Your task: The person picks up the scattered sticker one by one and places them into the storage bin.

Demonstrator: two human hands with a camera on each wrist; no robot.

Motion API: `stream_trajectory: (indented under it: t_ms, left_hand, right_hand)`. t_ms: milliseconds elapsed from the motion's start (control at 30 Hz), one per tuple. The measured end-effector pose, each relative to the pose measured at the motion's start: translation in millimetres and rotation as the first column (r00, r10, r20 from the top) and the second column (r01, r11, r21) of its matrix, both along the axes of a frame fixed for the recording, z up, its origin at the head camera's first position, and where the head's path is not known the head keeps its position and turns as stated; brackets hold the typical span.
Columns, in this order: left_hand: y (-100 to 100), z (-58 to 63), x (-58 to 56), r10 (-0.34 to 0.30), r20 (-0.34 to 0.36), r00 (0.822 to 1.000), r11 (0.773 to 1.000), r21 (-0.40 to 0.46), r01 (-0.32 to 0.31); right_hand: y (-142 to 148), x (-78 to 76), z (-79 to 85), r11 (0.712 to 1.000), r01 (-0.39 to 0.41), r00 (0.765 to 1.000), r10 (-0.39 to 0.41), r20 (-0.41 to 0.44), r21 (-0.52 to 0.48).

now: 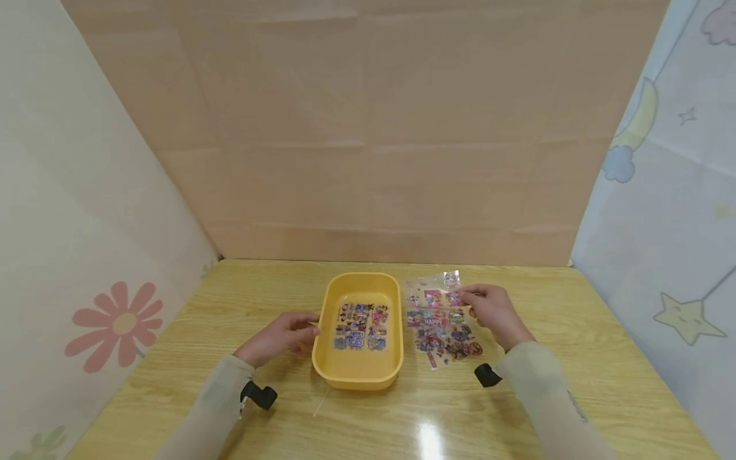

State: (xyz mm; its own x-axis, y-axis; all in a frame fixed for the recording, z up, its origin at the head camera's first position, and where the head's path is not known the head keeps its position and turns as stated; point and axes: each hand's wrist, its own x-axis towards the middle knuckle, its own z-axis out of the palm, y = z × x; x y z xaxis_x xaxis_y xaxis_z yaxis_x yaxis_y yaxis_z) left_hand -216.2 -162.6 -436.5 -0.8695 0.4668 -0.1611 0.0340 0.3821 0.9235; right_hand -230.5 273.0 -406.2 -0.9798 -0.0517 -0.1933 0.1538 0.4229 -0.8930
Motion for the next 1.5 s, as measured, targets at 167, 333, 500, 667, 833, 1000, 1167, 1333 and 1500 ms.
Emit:
stream_trajectory:
  t_ms: [167, 333, 500, 667, 833, 1000, 1167, 1333, 1500]
  left_hand:
    - [0, 0.4, 0.1, -0.012, 0.004, 1.0, 1.0, 0.024, 0.012]
    - [-1, -0.4, -0.7, -0.018, 0.0, 1.0, 1.0, 0.023, 0.018]
    - [-2, -1.6, -1.7, -0.017, 0.003, 1.0, 1.0, 0.015, 0.017]
    - [-1, -1.4, -1.5, -0.005, 0.009, 1.0, 1.0, 0.0, 0.005]
    - [0, 0.2, -1.8, 0.012, 0.017, 1.0, 1.0, -0.003, -0.012]
    - [0, 0.0, -1.8, 0.02, 0.025, 0.999, 1.0, 0.002, -0.02]
    - [-1, -1.5, -1.0, 0.031, 0.038, 0.999, 0.999, 0.008, -0.031]
    - [-1, -3.8, -1.3, 0.029, 0.039, 0.999, 0.999, 0.014, -0.03]
    - [-1, -3.9, -2.1, 0.028, 0.041, 0.999, 0.999, 0.016, -0.029]
  right_hand:
    - [-11, -2.4, 4.4, 1.0, -0.009, 1.0, 0.009, 0.007, 0.001]
    - [-24, -4.5, 8.8, 1.0, -0.014, 1.0, 0.014, 0.01, -0.013]
    - [-38, -8.4, 10.6, 0.999, -0.007, 1.0, 0.007, 0.006, -0.042]
    - [-50, -12.4, 11.3, 0.999, -0.017, 1.0, 0.017, 0.002, -0.046]
    - [-61, -15.3, 13.0, 1.0, -0.016, 1.0, 0.016, 0.001, -0.007]
    - [-74, -16.3, 15.1, 1.0, -0.027, 1.0, 0.027, 0.006, -0.004]
    - [-86, -17.7, 17.5, 0.999, -0.041, 0.999, 0.041, -0.006, -0.022]
    - [-98, -20.2, 18.3, 0.998, -0.057, 0.998, 0.057, -0.017, -0.012]
    - [-109, -21.0, 18.5, 0.997, -0.072, 0.997, 0.072, -0.017, 0.023]
